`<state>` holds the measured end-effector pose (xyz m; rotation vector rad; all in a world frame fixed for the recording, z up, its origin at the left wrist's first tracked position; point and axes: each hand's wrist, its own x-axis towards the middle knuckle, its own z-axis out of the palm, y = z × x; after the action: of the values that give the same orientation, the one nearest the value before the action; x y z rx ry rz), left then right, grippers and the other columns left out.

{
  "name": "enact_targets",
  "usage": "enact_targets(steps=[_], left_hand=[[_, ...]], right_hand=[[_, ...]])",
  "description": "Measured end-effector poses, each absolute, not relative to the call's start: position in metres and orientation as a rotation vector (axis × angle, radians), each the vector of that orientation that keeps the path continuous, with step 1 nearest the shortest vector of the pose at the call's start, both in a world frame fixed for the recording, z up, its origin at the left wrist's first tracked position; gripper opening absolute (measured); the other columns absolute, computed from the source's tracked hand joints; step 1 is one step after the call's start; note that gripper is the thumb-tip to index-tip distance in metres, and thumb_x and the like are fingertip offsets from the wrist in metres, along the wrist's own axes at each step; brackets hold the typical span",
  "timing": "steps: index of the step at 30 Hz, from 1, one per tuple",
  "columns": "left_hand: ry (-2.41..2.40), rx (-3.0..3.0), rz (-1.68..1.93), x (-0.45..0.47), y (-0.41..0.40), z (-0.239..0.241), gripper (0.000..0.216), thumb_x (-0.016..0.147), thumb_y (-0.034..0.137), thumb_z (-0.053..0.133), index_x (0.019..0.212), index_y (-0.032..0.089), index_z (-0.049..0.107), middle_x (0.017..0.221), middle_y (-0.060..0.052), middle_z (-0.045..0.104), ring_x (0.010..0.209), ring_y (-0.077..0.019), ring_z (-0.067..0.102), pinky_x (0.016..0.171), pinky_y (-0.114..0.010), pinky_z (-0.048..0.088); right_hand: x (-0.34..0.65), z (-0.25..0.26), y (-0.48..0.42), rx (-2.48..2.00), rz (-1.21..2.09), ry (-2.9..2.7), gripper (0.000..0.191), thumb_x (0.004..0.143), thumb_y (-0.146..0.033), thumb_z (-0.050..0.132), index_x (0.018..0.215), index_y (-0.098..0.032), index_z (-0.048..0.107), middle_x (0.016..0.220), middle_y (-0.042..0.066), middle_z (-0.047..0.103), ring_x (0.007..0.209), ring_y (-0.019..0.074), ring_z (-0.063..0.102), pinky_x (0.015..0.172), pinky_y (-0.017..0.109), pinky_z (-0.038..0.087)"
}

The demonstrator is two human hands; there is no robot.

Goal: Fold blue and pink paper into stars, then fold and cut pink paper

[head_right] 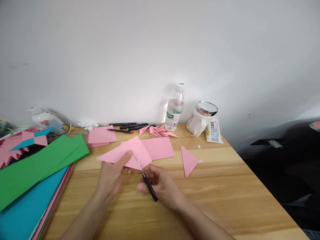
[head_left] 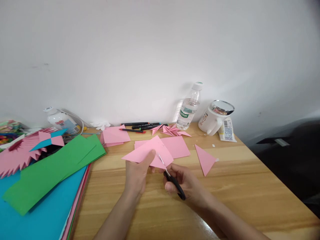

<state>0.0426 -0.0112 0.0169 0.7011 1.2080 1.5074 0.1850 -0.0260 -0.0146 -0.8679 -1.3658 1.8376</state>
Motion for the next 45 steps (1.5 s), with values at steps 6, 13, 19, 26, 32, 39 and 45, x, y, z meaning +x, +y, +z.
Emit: enact_targets(steps=[6,13,19,26,32,39,45], left_hand=[[1.226,0.691,1.508,0.043,-0.011,0.019,0.021,0.055,0.026,0.076,0.063,0.014,0.062,0.056,0.002,0.058,0.046,-0.0085,0.046,0.034,-0.019,0.035],[1.188,0.696,1.482,0.042,-0.012,0.019,0.020,0.057,0.026,0.075,0.062,0.013,0.060,0.055,0.002,0.057,0.045,-0.0075,0.044,0.034,-0.018,0.035],[1.163,0.690,1.483,0.042,-0.011,0.019,0.021,0.058,0.026,0.075,0.063,0.013,0.059,0.056,0.002,0.056,0.046,-0.0079,0.045,0.034,-0.018,0.035],[1.171,0.676,1.491,0.043,-0.011,0.017,0.022,0.057,0.026,0.076,0.062,0.013,0.059,0.055,0.002,0.056,0.045,-0.0074,0.044,0.033,-0.018,0.035],[1.196,0.640,1.531,0.042,-0.009,0.014,0.024,0.058,0.029,0.075,0.063,0.012,0.060,0.053,0.002,0.056,0.042,-0.0074,0.044,0.031,-0.018,0.035],[1.220,0.651,1.534,0.042,-0.009,0.013,0.023,0.057,0.028,0.075,0.057,0.012,0.058,0.050,0.002,0.054,0.040,-0.0071,0.043,0.031,-0.018,0.034],[1.220,0.720,1.482,0.045,-0.012,0.015,0.023,0.062,0.028,0.072,0.054,0.012,0.057,0.049,0.001,0.055,0.039,-0.0080,0.047,0.032,-0.018,0.033]], right_hand=[[0.186,-0.018,-0.026,-0.867,1.852,-1.366,0.046,0.064,-0.053,0.071,0.085,-0.017,0.051,0.057,-0.007,0.042,0.049,0.0062,0.035,0.047,0.021,0.025],[0.186,-0.020,-0.026,-0.870,1.863,-1.365,0.043,0.065,-0.050,0.072,0.082,-0.017,0.051,0.056,-0.007,0.040,0.047,0.0053,0.035,0.045,0.020,0.023],[0.187,-0.025,-0.026,-0.861,1.858,-1.370,0.037,0.068,-0.045,0.071,0.082,-0.017,0.050,0.054,-0.008,0.041,0.046,0.0052,0.035,0.044,0.020,0.024],[0.188,-0.030,-0.026,-0.847,1.893,-1.318,0.031,0.071,-0.039,0.070,0.081,-0.017,0.050,0.051,-0.009,0.041,0.042,0.0037,0.034,0.042,0.018,0.023],[0.187,-0.030,-0.026,-0.846,1.897,-1.323,0.033,0.069,-0.039,0.072,0.081,-0.016,0.051,0.051,-0.009,0.043,0.042,0.0040,0.035,0.042,0.018,0.025],[0.184,-0.022,-0.026,-0.886,1.861,-1.349,0.040,0.066,-0.047,0.072,0.081,-0.016,0.050,0.058,-0.007,0.042,0.049,0.0055,0.033,0.046,0.020,0.024],[0.183,-0.017,-0.025,-0.841,1.822,-1.386,0.043,0.064,-0.051,0.072,0.077,-0.016,0.049,0.064,-0.005,0.038,0.055,0.0069,0.029,0.049,0.021,0.024]])
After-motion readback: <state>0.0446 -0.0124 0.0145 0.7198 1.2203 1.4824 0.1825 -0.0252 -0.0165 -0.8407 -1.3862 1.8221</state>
